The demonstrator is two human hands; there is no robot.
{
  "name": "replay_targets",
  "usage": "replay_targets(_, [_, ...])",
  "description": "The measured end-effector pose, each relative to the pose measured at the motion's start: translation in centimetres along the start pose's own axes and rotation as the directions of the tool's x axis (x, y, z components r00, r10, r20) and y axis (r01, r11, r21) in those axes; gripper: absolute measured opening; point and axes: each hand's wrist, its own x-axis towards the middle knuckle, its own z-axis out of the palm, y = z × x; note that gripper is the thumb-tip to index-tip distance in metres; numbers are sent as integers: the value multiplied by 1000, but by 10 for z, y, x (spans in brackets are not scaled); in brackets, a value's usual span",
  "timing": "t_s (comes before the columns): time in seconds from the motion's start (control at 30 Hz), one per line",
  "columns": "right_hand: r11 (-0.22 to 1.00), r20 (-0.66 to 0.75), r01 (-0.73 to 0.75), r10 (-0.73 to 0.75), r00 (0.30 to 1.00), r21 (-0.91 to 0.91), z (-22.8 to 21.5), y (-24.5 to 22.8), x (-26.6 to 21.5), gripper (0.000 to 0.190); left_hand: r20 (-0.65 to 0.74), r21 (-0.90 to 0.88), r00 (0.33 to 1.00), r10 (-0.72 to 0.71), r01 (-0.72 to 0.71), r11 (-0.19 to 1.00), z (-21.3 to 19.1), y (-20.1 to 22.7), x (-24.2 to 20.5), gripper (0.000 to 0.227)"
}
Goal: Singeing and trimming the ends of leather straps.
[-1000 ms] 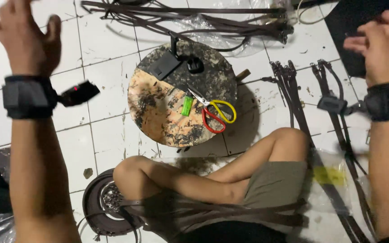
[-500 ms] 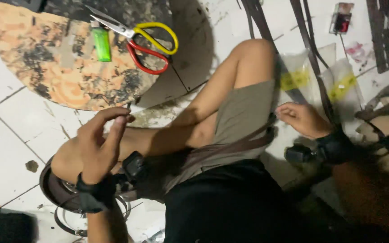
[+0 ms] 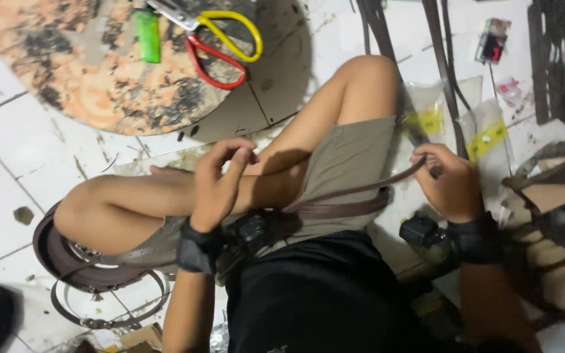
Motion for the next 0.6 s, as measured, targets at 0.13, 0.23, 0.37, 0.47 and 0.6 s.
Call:
replay_targets(0.13, [951,-153,307,-301,941,17,-12,-84,11,32,78,-56,995,62,-57,997,17,15,12,27])
replay_targets(0.23, [831,-96,556,-554,827,-13,8,-131,23,32,204,-372,976,75,6,928,33,10,13,36])
replay_targets(0.37, [750,-32,658,-657,753,67,57,-173,35,27,93,-284,993,74,-45,958,25,10,12,39])
replay_targets(0.47, [631,80,769,-776,626,101,95,-187,42,26,39,-395,999,11,6,919,10,-1,1,33])
replay_targets(0.6, [519,182,843,-851,493,140,124,-201,48,23,-57,-505,985,-160,110,856,-14,-5,-18,29])
